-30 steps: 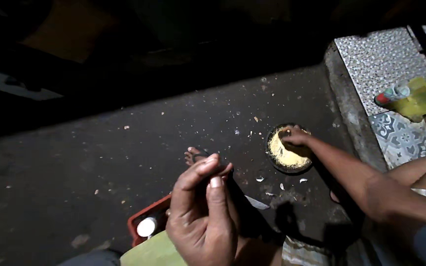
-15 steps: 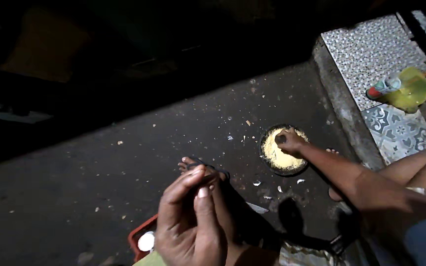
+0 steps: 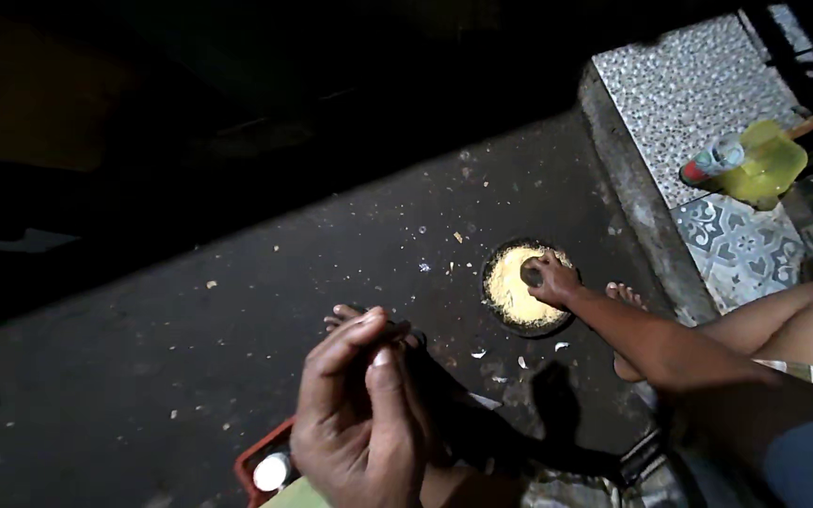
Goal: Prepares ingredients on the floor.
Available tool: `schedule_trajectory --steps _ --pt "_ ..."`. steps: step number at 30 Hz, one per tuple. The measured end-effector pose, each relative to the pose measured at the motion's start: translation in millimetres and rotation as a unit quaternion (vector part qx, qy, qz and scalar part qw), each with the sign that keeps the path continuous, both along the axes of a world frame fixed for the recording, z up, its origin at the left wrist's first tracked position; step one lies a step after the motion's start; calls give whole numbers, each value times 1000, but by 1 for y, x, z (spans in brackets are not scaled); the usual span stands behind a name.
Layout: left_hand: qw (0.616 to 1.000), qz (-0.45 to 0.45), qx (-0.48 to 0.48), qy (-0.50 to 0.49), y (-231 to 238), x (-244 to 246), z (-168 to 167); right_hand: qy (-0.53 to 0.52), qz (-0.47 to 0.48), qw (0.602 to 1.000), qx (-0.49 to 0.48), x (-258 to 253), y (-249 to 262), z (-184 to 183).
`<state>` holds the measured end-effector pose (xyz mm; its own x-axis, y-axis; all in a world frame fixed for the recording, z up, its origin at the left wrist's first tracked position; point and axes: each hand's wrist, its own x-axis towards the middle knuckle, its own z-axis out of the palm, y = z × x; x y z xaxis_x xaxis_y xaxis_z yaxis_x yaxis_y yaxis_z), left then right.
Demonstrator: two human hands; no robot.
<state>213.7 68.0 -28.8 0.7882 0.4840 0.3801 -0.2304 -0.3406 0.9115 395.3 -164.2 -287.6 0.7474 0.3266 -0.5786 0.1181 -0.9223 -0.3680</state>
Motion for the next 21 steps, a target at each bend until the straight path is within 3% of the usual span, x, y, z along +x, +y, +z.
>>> schedule_trajectory --steps 3,8,13,17,21 --pt "1000 2 15 10 -1 -2 -5 52 -50 997 24 -4 -3 8" --pt "1000 -13 17 5 0 -2 -2 20 78 996 -42 -35 -22 2" --pt "998 -3 57 14 -1 2 -2 58 -2 998 5 23 24 22" --pt "998 7 57 23 0 -5 -5 61 -9 996 60 60 4 27" --pt "999 -6 35 4 2 -2 -1 29 20 999 9 3 -44 12"
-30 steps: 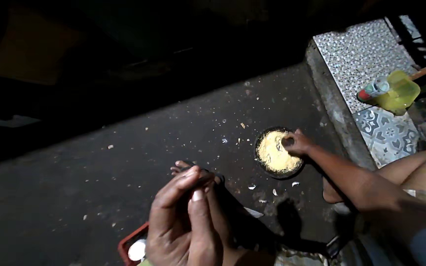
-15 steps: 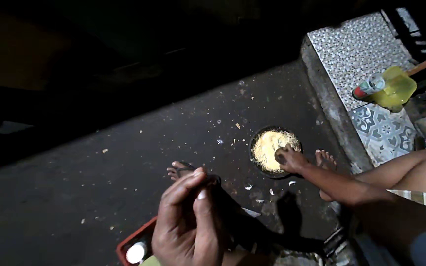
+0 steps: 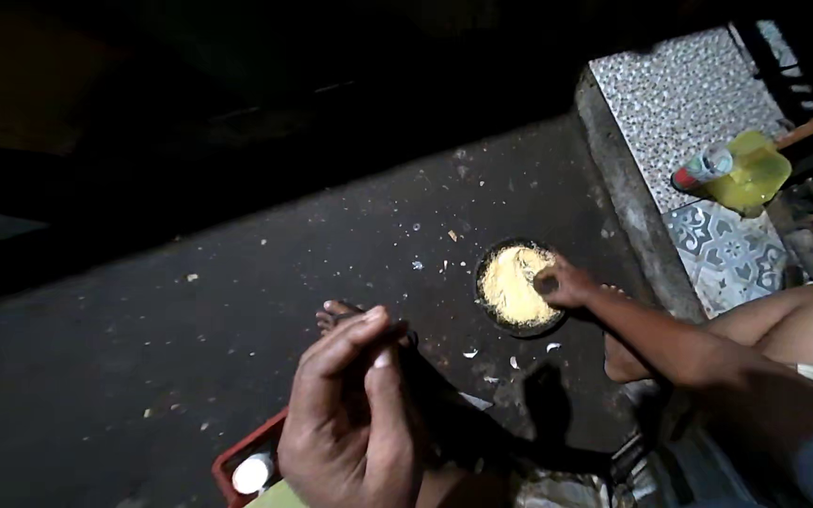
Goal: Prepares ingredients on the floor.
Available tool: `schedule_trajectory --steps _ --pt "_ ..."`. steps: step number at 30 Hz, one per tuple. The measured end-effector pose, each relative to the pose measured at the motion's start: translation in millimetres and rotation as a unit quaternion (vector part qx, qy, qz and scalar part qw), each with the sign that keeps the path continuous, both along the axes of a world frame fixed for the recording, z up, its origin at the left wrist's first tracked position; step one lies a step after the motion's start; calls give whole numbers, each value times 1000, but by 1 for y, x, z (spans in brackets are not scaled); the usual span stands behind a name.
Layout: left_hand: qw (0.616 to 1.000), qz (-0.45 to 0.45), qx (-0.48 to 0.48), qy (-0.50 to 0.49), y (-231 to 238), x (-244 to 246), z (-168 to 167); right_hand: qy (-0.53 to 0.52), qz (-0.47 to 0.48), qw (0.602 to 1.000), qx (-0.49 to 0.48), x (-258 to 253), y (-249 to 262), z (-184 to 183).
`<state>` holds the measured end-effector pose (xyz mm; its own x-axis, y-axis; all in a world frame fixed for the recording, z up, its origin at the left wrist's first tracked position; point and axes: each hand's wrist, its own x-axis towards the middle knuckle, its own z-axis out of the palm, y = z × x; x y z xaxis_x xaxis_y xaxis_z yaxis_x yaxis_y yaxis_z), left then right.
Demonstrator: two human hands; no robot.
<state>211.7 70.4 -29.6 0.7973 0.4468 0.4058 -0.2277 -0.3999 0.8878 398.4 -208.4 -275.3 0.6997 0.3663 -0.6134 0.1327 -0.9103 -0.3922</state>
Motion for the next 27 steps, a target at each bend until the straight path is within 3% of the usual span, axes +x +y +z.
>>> schedule_trajectory --steps 3,7,10,13,17,20,23,25,27 --pt "1000 -10 0 3 -2 4 3 -7 35 999 -27 -19 7 -6" --pt "999 -16 42 27 -8 7 -2 -28 22 999 35 18 28 -12" --pt "997 -12 65 29 -7 5 -8 19 -6 997 80 44 17 -5" --pt "998 -17 44 37 -9 0 -6 22 -44 997 68 12 -14 1" --pt "999 -25 25 21 -10 4 -2 -18 60 998 -17 -27 -6 -9" --pt "998 -40 37 28 -11 5 -2 -23 25 999 41 -5 6 -17" --pt "998 -33 39 24 -9 2 -2 37 -71 990 117 26 1 -7" --pt "999 -23 30 30 -6 -6 -2 36 -105 987 115 9 -14 -3" --pt "1000 -13 13 26 -5 -9 1 -3 -71 995 73 -28 -23 -4"
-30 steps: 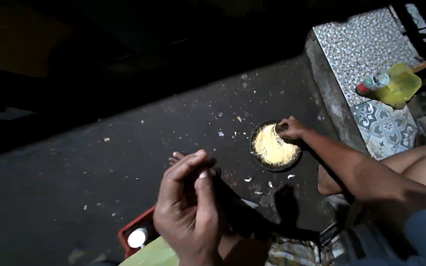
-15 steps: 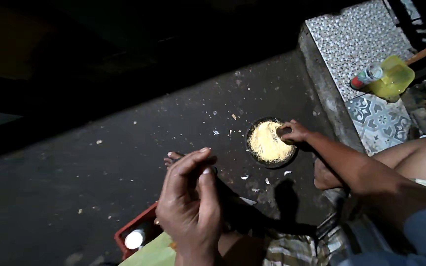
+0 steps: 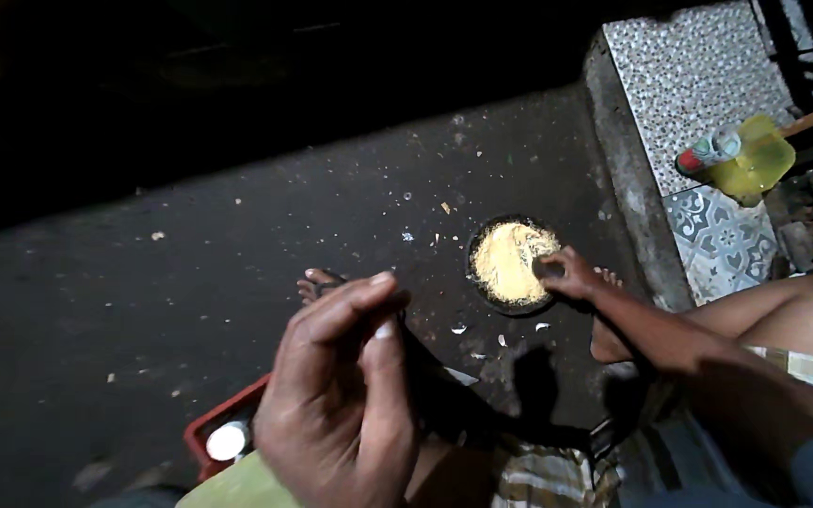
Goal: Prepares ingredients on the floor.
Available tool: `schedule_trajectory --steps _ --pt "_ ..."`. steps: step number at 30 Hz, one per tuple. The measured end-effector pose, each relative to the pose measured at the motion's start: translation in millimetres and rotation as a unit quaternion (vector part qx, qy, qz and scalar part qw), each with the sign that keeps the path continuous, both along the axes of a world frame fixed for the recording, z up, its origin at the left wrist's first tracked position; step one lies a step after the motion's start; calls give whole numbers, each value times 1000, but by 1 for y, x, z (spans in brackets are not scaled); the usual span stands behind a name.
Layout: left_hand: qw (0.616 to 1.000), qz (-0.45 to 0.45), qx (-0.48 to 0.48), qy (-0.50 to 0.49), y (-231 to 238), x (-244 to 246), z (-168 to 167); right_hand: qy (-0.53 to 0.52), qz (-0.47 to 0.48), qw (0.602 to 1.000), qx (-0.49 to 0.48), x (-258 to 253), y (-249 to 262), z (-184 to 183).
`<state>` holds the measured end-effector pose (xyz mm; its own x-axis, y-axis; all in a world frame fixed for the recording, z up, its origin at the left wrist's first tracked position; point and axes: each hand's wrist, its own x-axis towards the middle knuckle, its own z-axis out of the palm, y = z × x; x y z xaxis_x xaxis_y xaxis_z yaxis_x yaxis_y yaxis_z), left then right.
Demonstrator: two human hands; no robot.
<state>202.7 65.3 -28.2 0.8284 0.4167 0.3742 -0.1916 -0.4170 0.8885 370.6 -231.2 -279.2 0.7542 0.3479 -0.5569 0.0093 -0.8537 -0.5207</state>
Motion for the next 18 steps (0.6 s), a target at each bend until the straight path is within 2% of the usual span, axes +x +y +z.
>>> schedule_trajectory --steps 2,5,8,11,14,16,18 --pt "1000 7 -14 -15 0 2 2 -12 60 996 -70 -14 13 -2" --pt "1000 -2 7 -17 -1 3 3 -34 62 995 -66 -4 37 -16" --pt "1000 -4 20 -19 2 1 0 -26 11 999 20 29 35 -20" --pt "1000 8 5 -21 6 -7 0 40 -70 996 33 23 16 -5" --pt "999 20 -16 -18 7 -11 2 13 9 999 -41 -22 7 -2" --pt "1000 22 -9 -13 7 -9 2 -4 73 994 -83 -26 29 -4" --pt "1000 8 3 -9 5 -5 0 -12 68 995 -67 -12 41 -13"
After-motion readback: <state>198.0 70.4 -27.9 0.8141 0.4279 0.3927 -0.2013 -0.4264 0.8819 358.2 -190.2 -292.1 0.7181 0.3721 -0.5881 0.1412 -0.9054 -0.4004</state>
